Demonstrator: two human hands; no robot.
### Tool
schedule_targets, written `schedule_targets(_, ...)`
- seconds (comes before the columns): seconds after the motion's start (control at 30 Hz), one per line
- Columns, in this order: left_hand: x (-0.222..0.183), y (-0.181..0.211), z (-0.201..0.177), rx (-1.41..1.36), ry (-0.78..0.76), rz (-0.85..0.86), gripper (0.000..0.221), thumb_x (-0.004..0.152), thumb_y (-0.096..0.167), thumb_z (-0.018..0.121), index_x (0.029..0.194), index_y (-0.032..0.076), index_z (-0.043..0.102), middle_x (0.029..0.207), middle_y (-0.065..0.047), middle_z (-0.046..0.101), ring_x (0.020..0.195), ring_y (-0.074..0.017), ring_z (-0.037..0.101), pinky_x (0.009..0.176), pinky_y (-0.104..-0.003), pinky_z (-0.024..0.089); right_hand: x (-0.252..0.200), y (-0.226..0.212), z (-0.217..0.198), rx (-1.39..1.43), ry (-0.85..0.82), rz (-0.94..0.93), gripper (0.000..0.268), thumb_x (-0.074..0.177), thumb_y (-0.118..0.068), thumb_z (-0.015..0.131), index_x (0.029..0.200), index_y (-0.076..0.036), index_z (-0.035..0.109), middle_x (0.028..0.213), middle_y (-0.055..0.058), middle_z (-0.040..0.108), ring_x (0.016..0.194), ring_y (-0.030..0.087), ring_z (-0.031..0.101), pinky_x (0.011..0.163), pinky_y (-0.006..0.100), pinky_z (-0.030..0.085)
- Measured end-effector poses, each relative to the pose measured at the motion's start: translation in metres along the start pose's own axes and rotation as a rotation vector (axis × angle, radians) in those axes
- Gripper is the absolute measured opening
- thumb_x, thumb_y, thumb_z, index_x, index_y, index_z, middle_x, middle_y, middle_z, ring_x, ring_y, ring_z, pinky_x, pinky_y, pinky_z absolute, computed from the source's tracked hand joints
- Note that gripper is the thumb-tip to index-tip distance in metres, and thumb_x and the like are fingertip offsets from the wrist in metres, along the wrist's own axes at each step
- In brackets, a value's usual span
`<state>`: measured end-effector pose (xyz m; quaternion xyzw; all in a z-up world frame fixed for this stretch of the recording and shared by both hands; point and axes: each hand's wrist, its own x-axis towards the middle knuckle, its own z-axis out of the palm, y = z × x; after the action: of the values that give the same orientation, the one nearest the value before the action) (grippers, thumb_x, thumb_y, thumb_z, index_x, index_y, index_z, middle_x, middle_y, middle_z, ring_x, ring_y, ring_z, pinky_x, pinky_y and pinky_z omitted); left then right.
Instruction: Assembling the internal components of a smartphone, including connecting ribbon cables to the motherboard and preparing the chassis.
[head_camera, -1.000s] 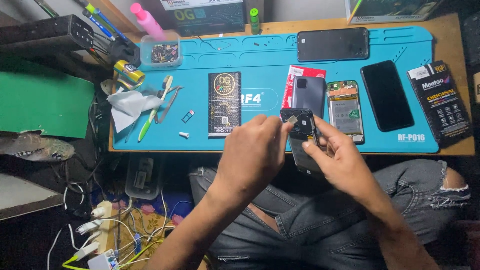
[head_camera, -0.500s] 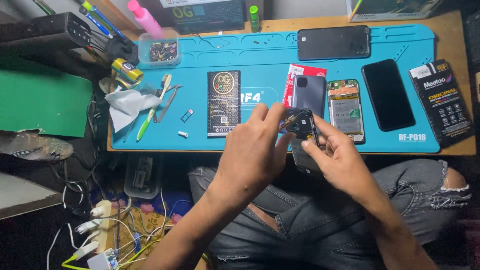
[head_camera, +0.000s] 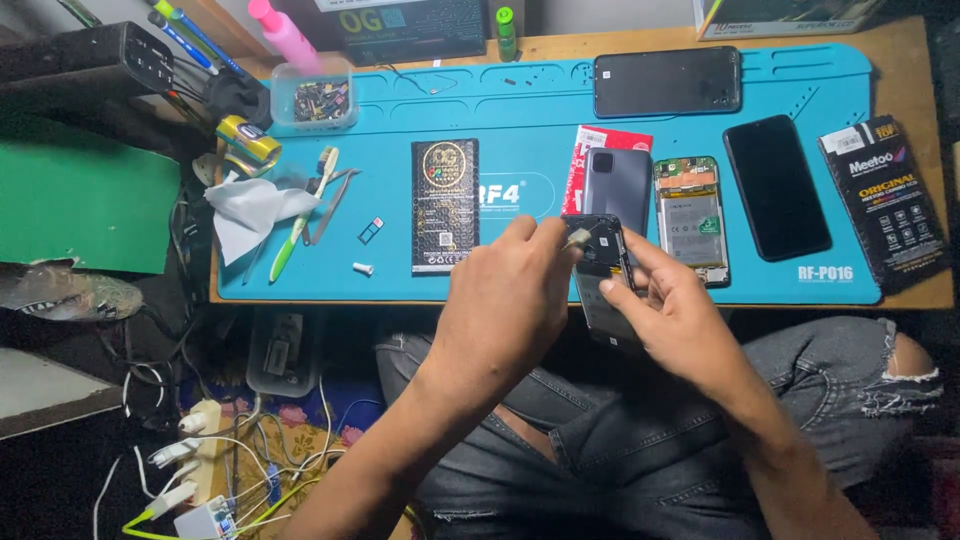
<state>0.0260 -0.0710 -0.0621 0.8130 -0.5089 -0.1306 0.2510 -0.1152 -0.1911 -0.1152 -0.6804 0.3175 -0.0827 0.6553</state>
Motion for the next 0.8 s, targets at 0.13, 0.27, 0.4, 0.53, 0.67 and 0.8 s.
schedule_targets(0.13,0.001,0.001,-0.003,-0.023,-0.012,-0.02,0.015,0.101,0.016,0.068,0.102,0.001,0.069,0.075,-0.012,0.062,0.062,-0.0529,0.074,0.048,-0.062,0.058,0.001,0.004,-0.001,0.018,-0.004,0.02,0.073,0.097,0.006,0.063,0.167,-0.005,0.043,0.114,0.024,0.081,0.093,0.022,0.078,0.078,0.039,0.071)
schedule_targets(0.27,0.002,-0.001,0.005,-0.039,-0.018,-0.039,0.013,0.099,0.014,0.069,0.103,0.002,0.071,0.074,-0.013,0.065,0.065,-0.0513,0.075,0.05,-0.062,0.058,0.0,0.005,-0.003,0.021,0.0,0.011,0.072,0.097,0.006,0.062,0.166,-0.002,0.043,0.113,0.028,0.081,0.089,0.024,0.08,0.075,0.039,0.071)
schedule_targets(0.4,0.004,-0.014,0.017,-0.073,-0.051,-0.077,0.012,0.1,0.014,0.068,0.1,0.004,0.074,0.065,-0.013,0.069,0.06,-0.0471,0.076,0.048,-0.055,0.06,0.003,0.006,-0.004,0.04,-0.003,0.013,0.072,0.097,0.008,0.062,0.166,-0.001,0.043,0.111,0.028,0.081,0.086,0.026,0.081,0.074,0.039,0.071)
schedule_targets(0.53,0.002,-0.018,0.005,-0.082,-0.047,-0.075,0.024,0.105,0.024,0.062,0.108,0.004,0.075,0.064,-0.02,0.071,0.062,-0.0513,0.074,0.049,-0.056,0.058,0.006,0.006,-0.004,0.209,0.028,0.126,0.072,0.098,0.003,0.064,0.167,-0.006,0.044,0.104,0.025,0.078,0.087,0.031,0.08,0.073,0.05,0.072)
schedule_targets(0.67,0.009,-0.036,-0.013,-0.229,-0.059,-0.088,0.05,0.102,0.0,0.054,0.151,-0.01,0.048,0.094,-0.038,0.076,0.09,-0.0604,0.074,0.074,-0.068,0.057,0.015,0.007,-0.006,0.334,0.07,0.14,0.073,0.099,0.002,0.062,0.168,-0.006,0.041,0.111,0.025,0.074,0.094,0.033,0.077,0.078,0.053,0.069)
schedule_targets(0.8,0.032,-0.095,0.006,-0.017,-0.112,-0.306,0.029,0.107,0.025,0.054,0.129,0.013,0.067,0.091,-0.024,0.079,0.093,-0.0504,0.078,0.08,-0.062,0.059,0.026,0.019,-0.007,0.433,0.129,0.19,0.072,0.102,-0.002,0.061,0.17,-0.01,0.039,0.118,0.025,0.071,0.102,0.035,0.076,0.085,0.056,0.066)
